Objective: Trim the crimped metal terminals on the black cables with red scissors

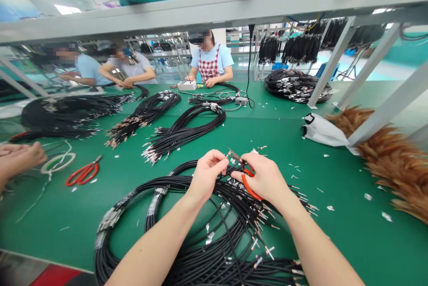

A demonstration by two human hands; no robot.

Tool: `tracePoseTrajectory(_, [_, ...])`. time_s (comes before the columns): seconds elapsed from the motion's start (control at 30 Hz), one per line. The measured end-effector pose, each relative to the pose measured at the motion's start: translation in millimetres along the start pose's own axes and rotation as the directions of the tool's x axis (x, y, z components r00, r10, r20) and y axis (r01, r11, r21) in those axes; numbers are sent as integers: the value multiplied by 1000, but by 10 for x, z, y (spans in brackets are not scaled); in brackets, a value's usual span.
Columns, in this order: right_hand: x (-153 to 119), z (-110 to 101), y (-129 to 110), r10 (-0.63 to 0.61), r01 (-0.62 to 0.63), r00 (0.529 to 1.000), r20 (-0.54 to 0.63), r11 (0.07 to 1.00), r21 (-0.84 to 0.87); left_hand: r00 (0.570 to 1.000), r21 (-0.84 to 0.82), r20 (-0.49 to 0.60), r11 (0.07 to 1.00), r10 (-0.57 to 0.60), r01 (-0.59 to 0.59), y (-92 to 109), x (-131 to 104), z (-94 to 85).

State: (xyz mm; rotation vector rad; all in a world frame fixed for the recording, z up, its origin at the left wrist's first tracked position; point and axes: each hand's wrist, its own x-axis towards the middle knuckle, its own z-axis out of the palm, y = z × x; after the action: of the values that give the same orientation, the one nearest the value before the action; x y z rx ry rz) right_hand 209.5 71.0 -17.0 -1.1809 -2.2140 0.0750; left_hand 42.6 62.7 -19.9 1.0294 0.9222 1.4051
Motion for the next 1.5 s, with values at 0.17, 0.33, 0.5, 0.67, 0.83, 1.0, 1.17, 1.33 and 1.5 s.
tracePoseTrajectory(0.17, [-2, 57, 16, -37, 37, 999, 5, 997, -60, 1000, -5, 10, 1000, -6, 6, -25, -3, 15])
tracePoseTrajectory(0.33, [-3, 94, 13, -46, 48, 999, 27, 998, -49, 999, -14, 25, 1000, -21, 22, -34, -8, 5])
tracePoseTrajectory(0.5, [8, 98, 75, -21, 20, 1000, 21, 1000, 21, 1000, -61, 21, 998, 10, -9, -35, 12, -29])
tracePoseTrajectory(0.67, [23, 119, 50, 152, -135, 988, -24, 928, 347, 999, -62, -18, 997, 37, -38, -37, 27, -51])
tracePoseTrajectory(0.83, [28, 141, -225, 288, -80, 951, -116, 589, 804, 999, 52, 44, 998, 15, -17, -58, -59, 34])
tracePoseTrajectory(1.0, [14, 151, -306, 379, -112, 915, -137, 566, 817, 997, 119, 75, 993, 13, -22, -94, -107, 58])
tracePoseTrajectory(1.17, [15, 172, -201, 330, -92, 938, -103, 527, 845, 952, -4, 259, 986, -161, 168, -89, -72, 12])
tracePoseTrajectory(1.33, [42, 223, -167, 254, -44, 955, -154, 634, 772, 929, 13, 305, 976, -211, 217, -75, -39, -15])
tracePoseTrajectory(1.5, [17, 234, -224, 261, -24, 940, -218, 691, 723, 997, 145, 74, 989, -22, 11, -121, -46, -1])
